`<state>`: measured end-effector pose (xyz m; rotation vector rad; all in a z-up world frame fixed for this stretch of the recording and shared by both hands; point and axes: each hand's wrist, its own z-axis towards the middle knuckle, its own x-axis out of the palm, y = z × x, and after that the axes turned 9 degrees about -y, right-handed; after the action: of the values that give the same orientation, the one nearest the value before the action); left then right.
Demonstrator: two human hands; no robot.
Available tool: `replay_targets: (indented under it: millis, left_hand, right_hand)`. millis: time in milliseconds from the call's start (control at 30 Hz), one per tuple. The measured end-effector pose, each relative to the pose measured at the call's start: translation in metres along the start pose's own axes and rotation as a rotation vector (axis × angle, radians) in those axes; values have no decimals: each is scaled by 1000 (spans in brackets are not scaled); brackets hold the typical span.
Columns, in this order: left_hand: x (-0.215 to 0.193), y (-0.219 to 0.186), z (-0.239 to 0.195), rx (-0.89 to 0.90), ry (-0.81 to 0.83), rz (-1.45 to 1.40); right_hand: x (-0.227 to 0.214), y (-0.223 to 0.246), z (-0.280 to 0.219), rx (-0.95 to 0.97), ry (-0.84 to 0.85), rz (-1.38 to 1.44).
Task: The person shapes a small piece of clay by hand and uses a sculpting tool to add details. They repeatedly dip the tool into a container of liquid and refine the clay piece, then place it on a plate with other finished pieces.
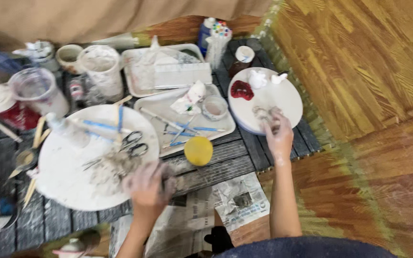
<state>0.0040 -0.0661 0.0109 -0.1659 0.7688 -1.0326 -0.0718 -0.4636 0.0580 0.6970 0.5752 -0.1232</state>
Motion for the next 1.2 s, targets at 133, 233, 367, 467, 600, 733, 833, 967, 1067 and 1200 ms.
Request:
replay_targets:
  millis: [133,233,367,467,600,733,833,967,1067,1200]
  left_hand:
    - [71,-45,57,166,207,-260]
    - [129,-78,88,199,394,-317]
    - [201,-107,100,227,414,-403]
    - [246,-117,102,222,425,-400]
    - [279,-117,92,190,373,-422]
    - [298,-114,80,105,368,-392]
    - [304,-107,70,83,336,-452]
    - [309,-101,66,86,386,-435]
    - [308,-100,63,94,410,-428]
    - [304,-99,67,87,449,-442]
  right_hand:
    - [4,-20,29,-157,58,7]
    - [16,-36,32,-244,23,-3]
    - [33,-57,27,59,38,32]
    - [40,-72,22,293,68,-18]
    - [47,-79,19,161,0,158]
    - [46,-71,19,237,27,168]
    - [46,-57,22,257,38,149]
    - [55,-35,22,189,-18,-111]
    - [62,-29,24,-68,-160,-213]
    - [62,-31,21,202,-45,-77]
